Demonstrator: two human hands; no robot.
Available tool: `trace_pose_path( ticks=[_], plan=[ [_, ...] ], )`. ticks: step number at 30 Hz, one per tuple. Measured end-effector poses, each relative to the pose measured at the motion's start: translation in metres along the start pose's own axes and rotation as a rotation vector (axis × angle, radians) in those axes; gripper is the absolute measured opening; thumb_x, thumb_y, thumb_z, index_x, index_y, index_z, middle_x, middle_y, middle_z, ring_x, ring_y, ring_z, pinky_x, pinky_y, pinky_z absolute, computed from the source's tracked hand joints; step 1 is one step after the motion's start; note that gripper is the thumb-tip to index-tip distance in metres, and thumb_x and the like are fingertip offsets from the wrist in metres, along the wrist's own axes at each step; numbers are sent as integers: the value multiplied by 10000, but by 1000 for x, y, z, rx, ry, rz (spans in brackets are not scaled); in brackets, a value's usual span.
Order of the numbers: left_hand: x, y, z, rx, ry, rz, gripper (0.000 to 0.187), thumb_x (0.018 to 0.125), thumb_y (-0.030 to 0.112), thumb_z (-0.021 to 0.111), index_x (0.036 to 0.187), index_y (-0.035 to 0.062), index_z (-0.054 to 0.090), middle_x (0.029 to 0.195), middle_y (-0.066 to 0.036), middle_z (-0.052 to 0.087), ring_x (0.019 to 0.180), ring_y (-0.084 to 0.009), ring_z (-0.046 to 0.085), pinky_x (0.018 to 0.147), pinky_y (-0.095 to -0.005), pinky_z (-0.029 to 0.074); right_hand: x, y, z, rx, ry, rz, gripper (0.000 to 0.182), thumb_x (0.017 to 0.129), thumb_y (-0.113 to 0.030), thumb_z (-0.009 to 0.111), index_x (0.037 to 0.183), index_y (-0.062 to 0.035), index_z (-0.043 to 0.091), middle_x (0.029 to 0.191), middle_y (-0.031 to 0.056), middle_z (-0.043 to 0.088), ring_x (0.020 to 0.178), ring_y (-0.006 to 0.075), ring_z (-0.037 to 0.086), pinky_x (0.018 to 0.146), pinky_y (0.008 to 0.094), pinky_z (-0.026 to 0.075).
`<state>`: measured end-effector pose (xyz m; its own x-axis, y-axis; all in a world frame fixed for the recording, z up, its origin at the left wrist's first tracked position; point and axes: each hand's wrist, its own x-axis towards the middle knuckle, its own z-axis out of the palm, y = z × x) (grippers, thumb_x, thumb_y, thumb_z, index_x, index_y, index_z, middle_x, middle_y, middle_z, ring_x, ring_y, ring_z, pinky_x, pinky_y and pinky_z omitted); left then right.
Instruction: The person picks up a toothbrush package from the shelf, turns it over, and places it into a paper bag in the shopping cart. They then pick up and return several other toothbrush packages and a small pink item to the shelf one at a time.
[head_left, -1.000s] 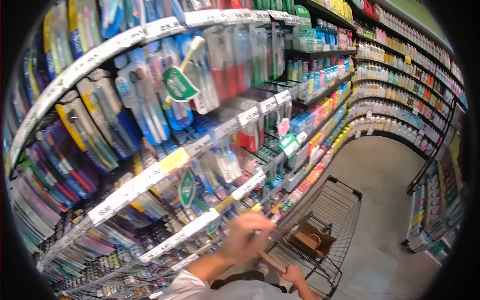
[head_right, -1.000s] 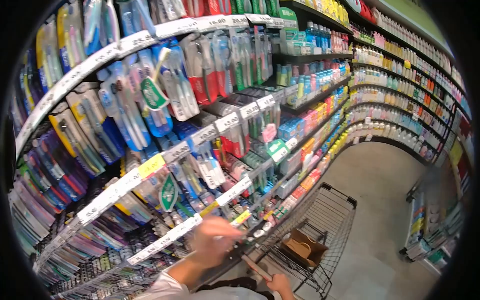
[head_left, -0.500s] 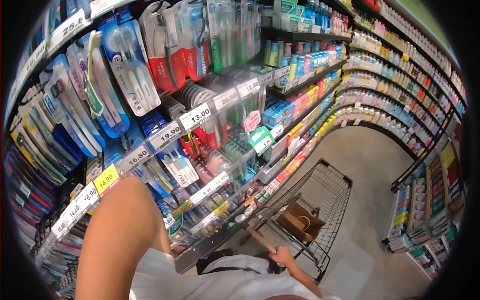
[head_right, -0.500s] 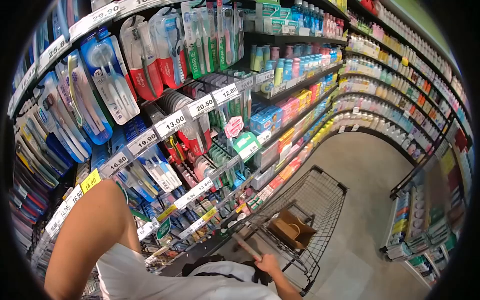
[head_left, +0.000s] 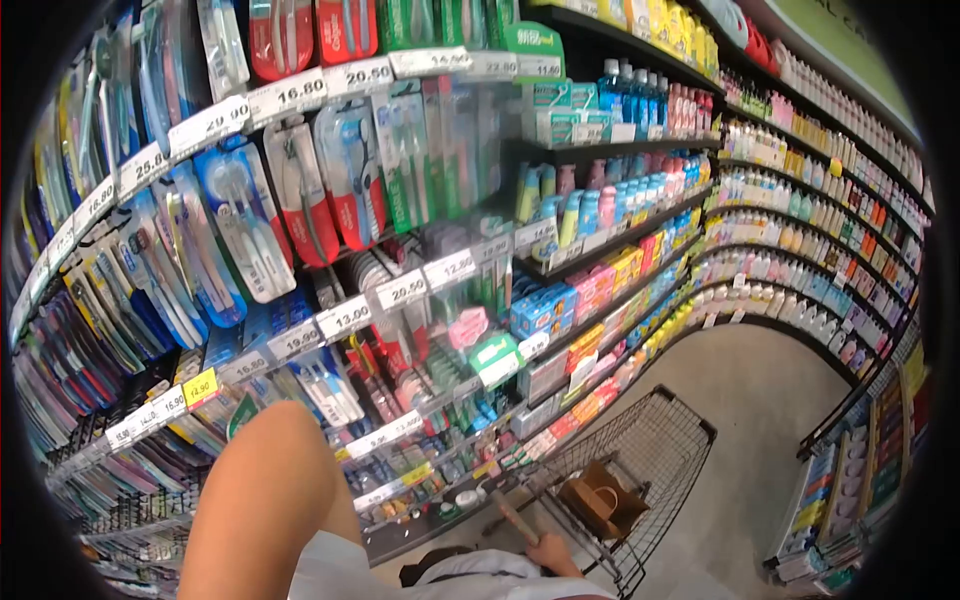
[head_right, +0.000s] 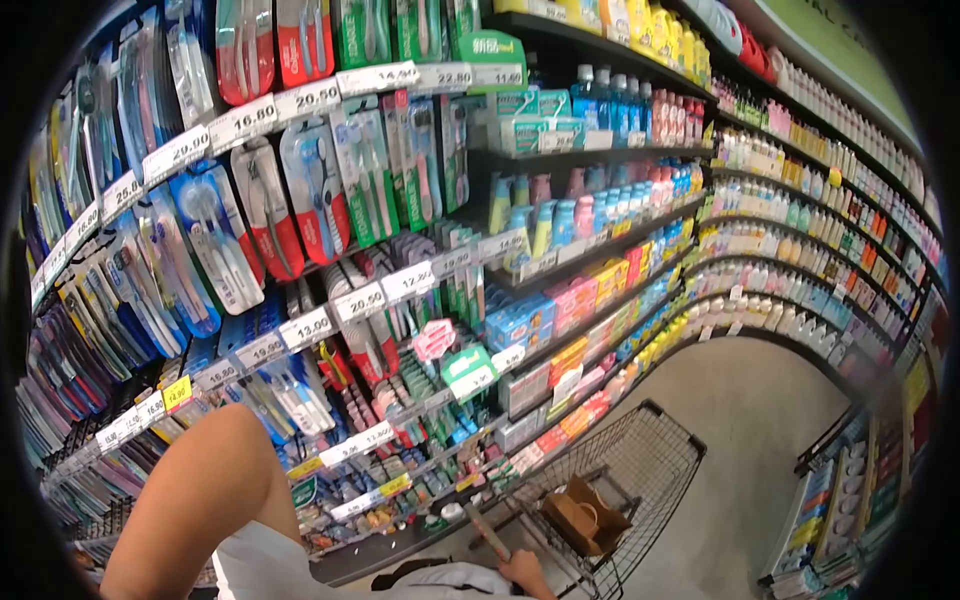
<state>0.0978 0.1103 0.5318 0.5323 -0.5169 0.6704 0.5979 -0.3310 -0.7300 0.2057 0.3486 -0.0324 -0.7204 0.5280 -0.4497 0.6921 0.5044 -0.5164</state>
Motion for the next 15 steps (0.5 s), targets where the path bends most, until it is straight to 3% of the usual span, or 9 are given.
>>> trace_pose_path(
  ticks=[4, 7, 8, 10, 12, 15],
  plan=[
    [-5, -4, 7, -26, 14, -28, 192, 890, 305, 530, 994, 159, 598, 762, -18, 566, 666, -145, 549, 649, -296, 459, 12, 5, -12, 30, 47, 39, 461, 643, -378, 620, 840, 37, 656, 794, 284, 614, 821, 404, 618, 766, 452, 484],
    [-9, -4, 12, -63, 56, -164, 181, 887, 300, 540, 993, 163, 594, 762, -15, 564, 674, -145, 550, 669, -299, 464, 23, 16, -14, -24, 106, -51, 476, 629, -399, 631, 812, 40, 657, 763, 274, 616, 785, 386, 628, 729, 438, 498],
    [-13, -2, 13, -126, 41, -289, 178, 887, 298, 544, 993, 164, 593, 762, -14, 564, 677, -145, 551, 675, -300, 466, 28, 24, -8, 11, 77, -74, 490, 676, -407, 630, 855, 48, 642, 790, 286, 610, 828, 398, 614, 725, 456, 489],
    [-24, -4, 18, -468, -185, -1035, 226, 835, 319, 624, 914, 115, 564, 829, -26, 569, 812, -150, 550, 759, -348, 452, 36, 29, -7, 32, 79, -83, 495, 685, -414, 619, 857, 49, 640, 790, 288, 609, 828, 403, 611, 723, 460, 487],
    [-46, 0, 62, -534, -23, -1166, 290, 874, 383, 536, 953, 104, 525, 820, -59, 595, 785, -190, 572, 726, -382, 476, 46, 29, -8, 48, 81, -90, 501, 694, -421, 609, 859, 50, 639, 790, 290, 607, 828, 409, 608, 721, 463, 485],
    [-10, 17, 108, -208, 365, -1292, 248, 939, 325, 411, 975, 95, 497, 766, -75, 608, 760, -217, 574, 716, -393, 494, 52, 29, -12, 45, 87, -85, 509, 707, -432, 594, 862, 52, 636, 790, 293, 605, 828, 416, 604, 718, 468, 482]
  ],
)
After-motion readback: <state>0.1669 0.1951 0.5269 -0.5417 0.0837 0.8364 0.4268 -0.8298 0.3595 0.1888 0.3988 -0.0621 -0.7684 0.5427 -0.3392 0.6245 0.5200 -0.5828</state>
